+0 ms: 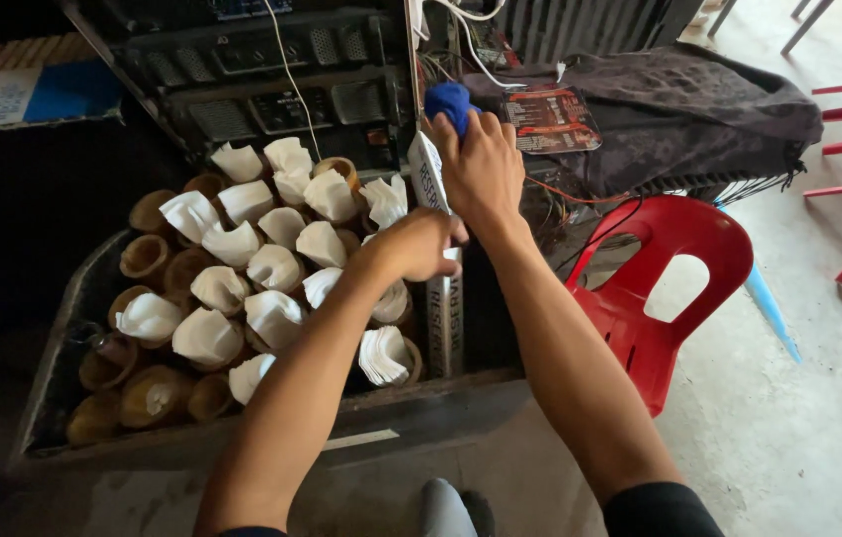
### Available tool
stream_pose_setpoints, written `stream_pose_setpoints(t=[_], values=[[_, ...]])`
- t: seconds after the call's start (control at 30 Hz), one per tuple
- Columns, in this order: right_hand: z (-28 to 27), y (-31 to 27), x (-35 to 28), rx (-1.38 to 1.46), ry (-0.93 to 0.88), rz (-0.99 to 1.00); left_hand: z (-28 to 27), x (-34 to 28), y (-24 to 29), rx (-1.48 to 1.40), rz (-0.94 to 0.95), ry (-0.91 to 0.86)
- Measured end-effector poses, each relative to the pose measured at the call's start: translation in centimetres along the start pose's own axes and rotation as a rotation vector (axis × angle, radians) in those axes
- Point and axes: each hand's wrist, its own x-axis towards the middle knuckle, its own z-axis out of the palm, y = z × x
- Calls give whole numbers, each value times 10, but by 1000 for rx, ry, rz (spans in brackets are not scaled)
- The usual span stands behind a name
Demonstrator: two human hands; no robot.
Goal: Cleaning plastic reserved signs using a cloth.
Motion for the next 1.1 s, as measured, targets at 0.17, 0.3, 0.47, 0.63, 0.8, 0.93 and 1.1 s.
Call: stream_pose_setpoints(t=[0.17, 0.3, 0.47, 0.63, 0.8, 0.93, 1.1], values=[[10, 12, 8, 187, 19, 112, -26, -6, 20, -240, -93, -245], [5, 10, 10, 502, -60, 284, -50, -10, -4, -245, 58, -138], [92, 97, 22, 1191, 55, 68, -70, -15, -51, -804, 344, 436], [14, 13, 2, 1437, -504, 248, -63, -3, -63, -1105, 252, 984], [11, -28, -22, 971, -589, -34, -27, 33, -86, -963, 266, 1503], [34, -21, -24, 837, -110, -161, -20, 31, -67, -1164, 113, 1349], [27, -10, -9, 1283, 64, 14, -9, 33, -31, -985, 171, 840]])
